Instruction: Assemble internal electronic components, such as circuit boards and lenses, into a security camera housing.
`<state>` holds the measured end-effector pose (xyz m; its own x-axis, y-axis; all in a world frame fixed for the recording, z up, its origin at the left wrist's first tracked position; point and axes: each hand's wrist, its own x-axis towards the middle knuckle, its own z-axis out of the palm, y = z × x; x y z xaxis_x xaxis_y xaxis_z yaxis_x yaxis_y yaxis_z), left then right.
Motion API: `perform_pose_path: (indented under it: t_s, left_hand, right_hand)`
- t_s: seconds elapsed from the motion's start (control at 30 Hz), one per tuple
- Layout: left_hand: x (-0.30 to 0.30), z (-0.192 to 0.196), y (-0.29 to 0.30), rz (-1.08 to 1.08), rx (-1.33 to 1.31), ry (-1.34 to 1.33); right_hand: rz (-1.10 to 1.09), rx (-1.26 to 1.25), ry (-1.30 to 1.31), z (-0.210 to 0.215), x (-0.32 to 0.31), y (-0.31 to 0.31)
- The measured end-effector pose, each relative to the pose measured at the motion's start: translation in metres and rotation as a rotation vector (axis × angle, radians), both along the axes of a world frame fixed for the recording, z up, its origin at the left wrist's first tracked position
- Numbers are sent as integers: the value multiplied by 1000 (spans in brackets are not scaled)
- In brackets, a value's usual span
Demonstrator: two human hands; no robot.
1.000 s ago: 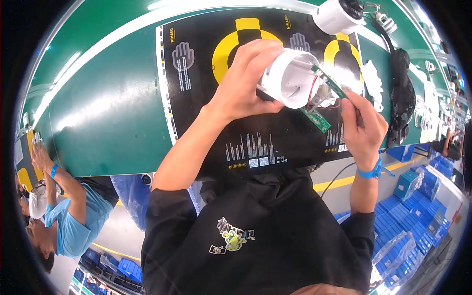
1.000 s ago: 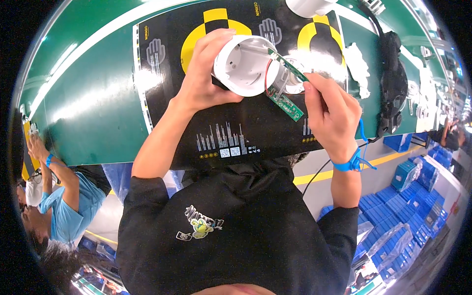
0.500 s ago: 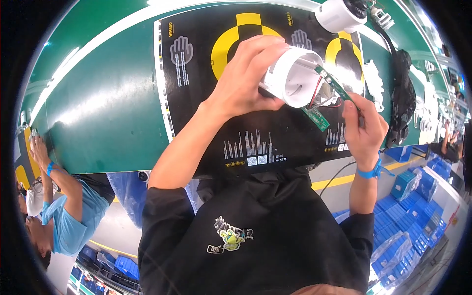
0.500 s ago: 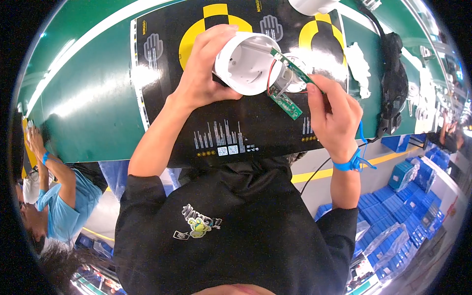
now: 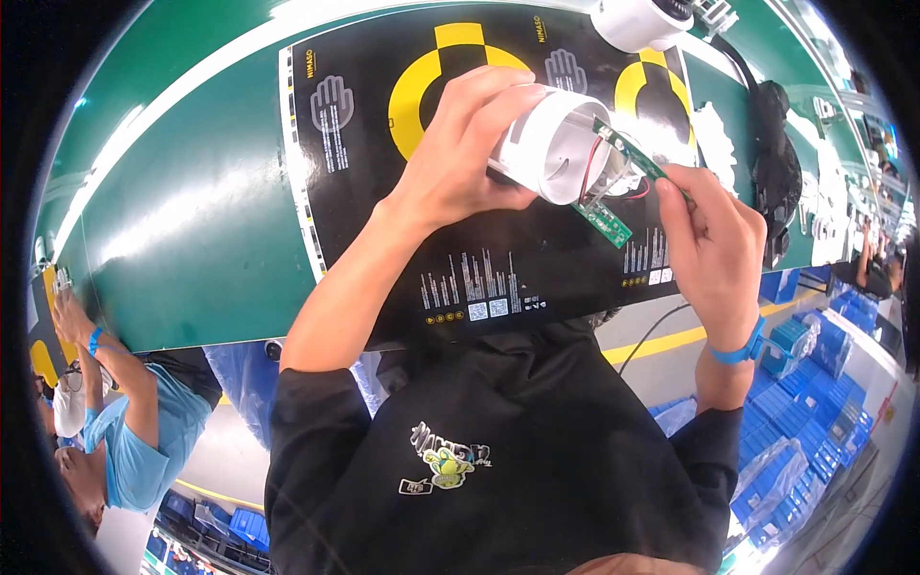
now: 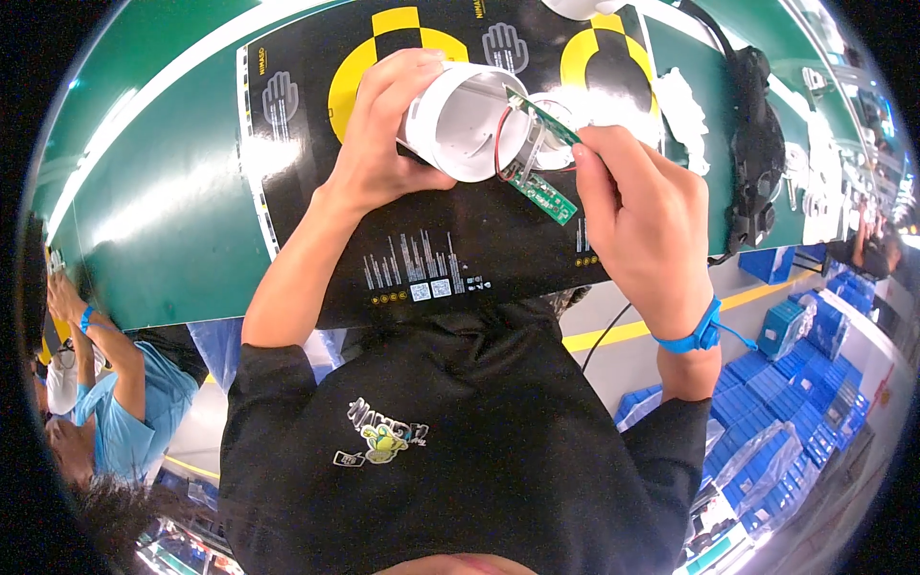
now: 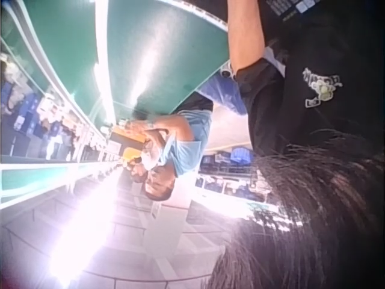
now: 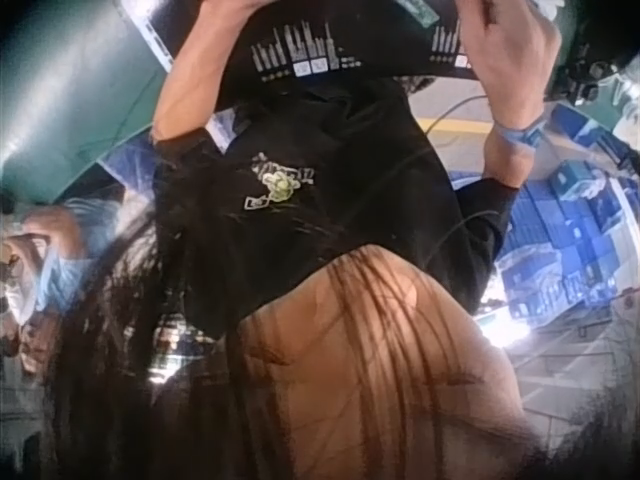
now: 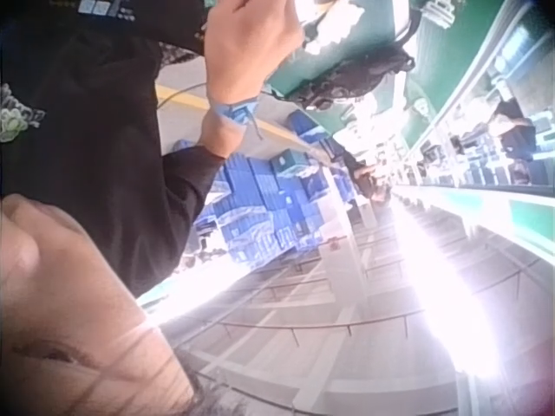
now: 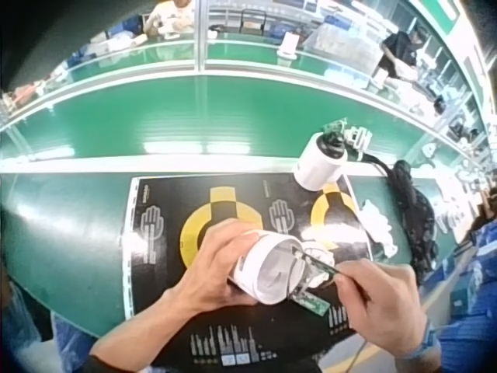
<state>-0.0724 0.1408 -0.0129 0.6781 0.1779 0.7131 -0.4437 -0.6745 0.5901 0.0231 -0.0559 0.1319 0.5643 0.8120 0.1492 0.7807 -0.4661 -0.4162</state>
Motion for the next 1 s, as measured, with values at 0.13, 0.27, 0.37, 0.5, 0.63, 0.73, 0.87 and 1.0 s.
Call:
perform_pose_path:
  t_s: [0.13, 0.27, 0.37, 0.5, 0.63, 0.73, 0.87, 1.0]
  left_hand:
    - [1, -2, 2, 12, 15, -21]
    - [-1, -1, 5, -10, -8, -29]
    - [0, -2, 5, -6, 11, -19]
    - [-1, -2, 4, 5, 36, -11]
    - [0, 0, 3, 18, 70, -27]
    - [1, 1, 2, 15, 99, -31]
    - [0, 2, 0, 15, 98, -27]
    - [0, 1, 6, 12, 40, -49]
  right_hand:
    - [90, -11, -34, 4, 1, 6]
    - [142, -9, -50, 4, 4, 8]
    - [86, -48, 10, 2, 3, 3]
    - [94, -32, 35, -1, 3, 1]
    - [146, -77, 28, 3, 9, 4]
    - [177, -55, -33, -10, 18, 13]
    - [214, -67, -77, -34, 28, 30]
    - [139, -187, -122, -11, 36, 42]
